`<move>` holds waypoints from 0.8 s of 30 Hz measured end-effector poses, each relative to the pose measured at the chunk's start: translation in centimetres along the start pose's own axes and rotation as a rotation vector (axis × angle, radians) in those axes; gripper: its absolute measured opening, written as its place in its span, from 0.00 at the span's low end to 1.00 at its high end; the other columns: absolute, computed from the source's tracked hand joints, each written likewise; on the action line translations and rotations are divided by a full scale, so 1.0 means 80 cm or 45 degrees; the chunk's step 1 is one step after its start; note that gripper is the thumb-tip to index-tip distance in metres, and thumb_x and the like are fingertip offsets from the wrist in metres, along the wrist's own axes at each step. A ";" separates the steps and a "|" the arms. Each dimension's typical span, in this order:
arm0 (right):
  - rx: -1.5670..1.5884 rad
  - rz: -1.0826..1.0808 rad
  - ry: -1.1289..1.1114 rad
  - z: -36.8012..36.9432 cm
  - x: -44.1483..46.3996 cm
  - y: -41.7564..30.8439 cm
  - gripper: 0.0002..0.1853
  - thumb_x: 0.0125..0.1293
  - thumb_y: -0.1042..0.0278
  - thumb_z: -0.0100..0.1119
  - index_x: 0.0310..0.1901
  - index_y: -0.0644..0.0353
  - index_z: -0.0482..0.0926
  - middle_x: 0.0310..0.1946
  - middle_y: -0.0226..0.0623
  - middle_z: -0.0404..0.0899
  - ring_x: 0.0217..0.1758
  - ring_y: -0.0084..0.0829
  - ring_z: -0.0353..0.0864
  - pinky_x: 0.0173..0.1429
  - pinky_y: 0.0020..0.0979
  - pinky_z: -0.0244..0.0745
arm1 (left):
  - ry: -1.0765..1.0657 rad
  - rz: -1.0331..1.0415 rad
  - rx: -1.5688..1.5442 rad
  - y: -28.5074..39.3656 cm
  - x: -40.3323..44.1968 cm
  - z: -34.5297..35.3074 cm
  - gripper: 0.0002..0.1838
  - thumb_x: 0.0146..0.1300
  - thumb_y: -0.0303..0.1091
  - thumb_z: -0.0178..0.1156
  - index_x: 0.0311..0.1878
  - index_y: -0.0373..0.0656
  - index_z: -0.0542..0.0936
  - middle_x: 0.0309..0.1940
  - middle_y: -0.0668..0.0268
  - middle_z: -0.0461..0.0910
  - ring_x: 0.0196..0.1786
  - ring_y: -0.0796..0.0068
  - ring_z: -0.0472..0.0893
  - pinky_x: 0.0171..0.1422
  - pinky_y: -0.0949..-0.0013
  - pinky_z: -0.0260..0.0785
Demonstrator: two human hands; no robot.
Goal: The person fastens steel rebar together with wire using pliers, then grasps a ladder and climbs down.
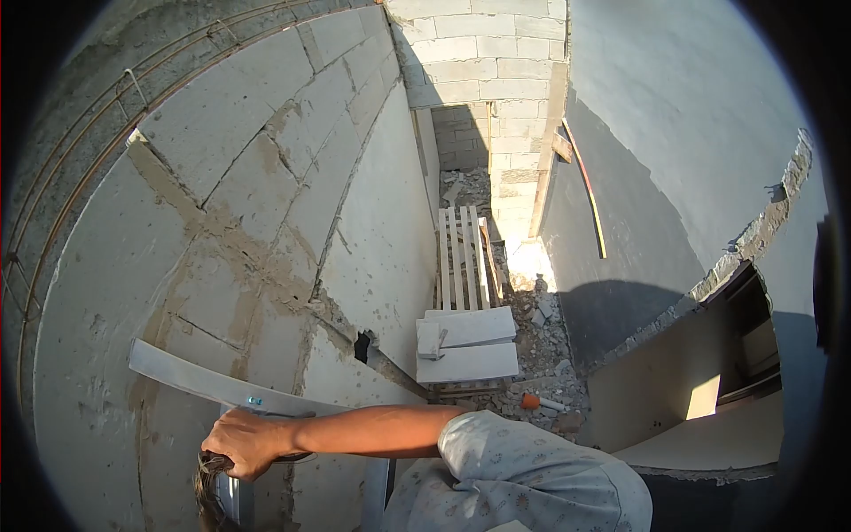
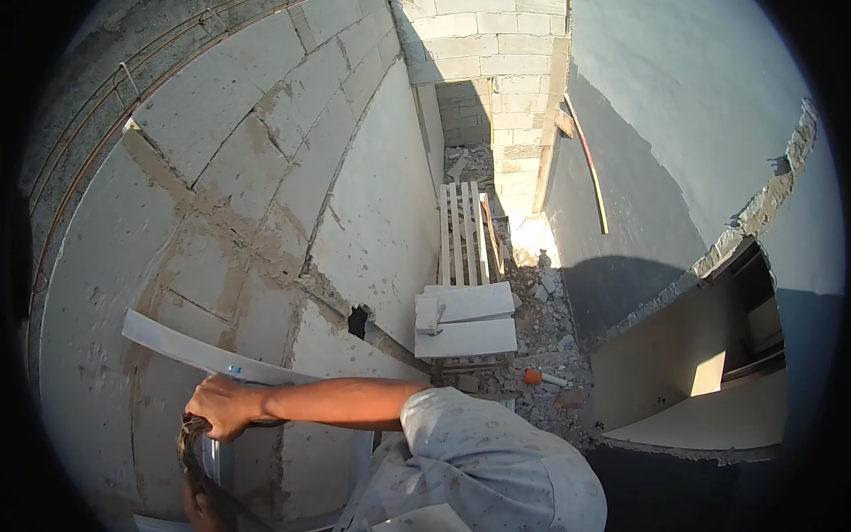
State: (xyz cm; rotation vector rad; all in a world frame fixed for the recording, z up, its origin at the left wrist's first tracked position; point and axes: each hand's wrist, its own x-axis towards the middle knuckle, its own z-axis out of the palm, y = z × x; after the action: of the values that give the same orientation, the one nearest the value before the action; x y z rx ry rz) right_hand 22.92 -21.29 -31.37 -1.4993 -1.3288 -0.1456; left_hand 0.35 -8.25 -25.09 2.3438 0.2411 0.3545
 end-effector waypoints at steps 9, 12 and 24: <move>0.456 0.025 0.057 -0.092 -0.092 -0.047 0.09 0.48 0.79 0.63 0.27 0.61 0.71 0.17 0.39 0.71 0.21 0.37 0.69 0.30 0.38 0.63 | 0.052 -0.067 0.092 -0.037 -0.016 -0.022 0.39 0.79 0.60 0.35 0.71 0.32 0.71 0.69 0.47 0.73 0.73 0.55 0.70 0.77 0.56 0.58; 0.376 0.379 0.211 -0.144 -0.172 -0.043 0.09 0.54 0.80 0.62 0.28 0.61 0.70 0.17 0.31 0.64 0.22 0.24 0.60 0.28 0.32 0.57 | -0.082 -0.248 0.127 -0.061 -0.009 -0.022 0.35 0.80 0.55 0.40 0.72 0.31 0.70 0.68 0.45 0.73 0.72 0.51 0.71 0.76 0.56 0.59; -0.451 1.545 1.609 -0.170 -0.549 0.017 0.14 0.64 0.61 0.71 0.32 0.63 0.80 0.18 0.33 0.79 0.15 0.24 0.75 0.23 0.31 0.68 | 0.008 -0.085 0.528 -0.056 0.027 0.028 0.36 0.71 0.50 0.59 0.73 0.34 0.68 0.61 0.42 0.75 0.63 0.46 0.75 0.70 0.54 0.63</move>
State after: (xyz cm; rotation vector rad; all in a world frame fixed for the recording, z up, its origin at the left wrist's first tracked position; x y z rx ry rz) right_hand 14.86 -59.12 -56.23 -1.7282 0.6756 -0.4387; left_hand 2.81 -5.94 -29.42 2.7328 0.4294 0.3003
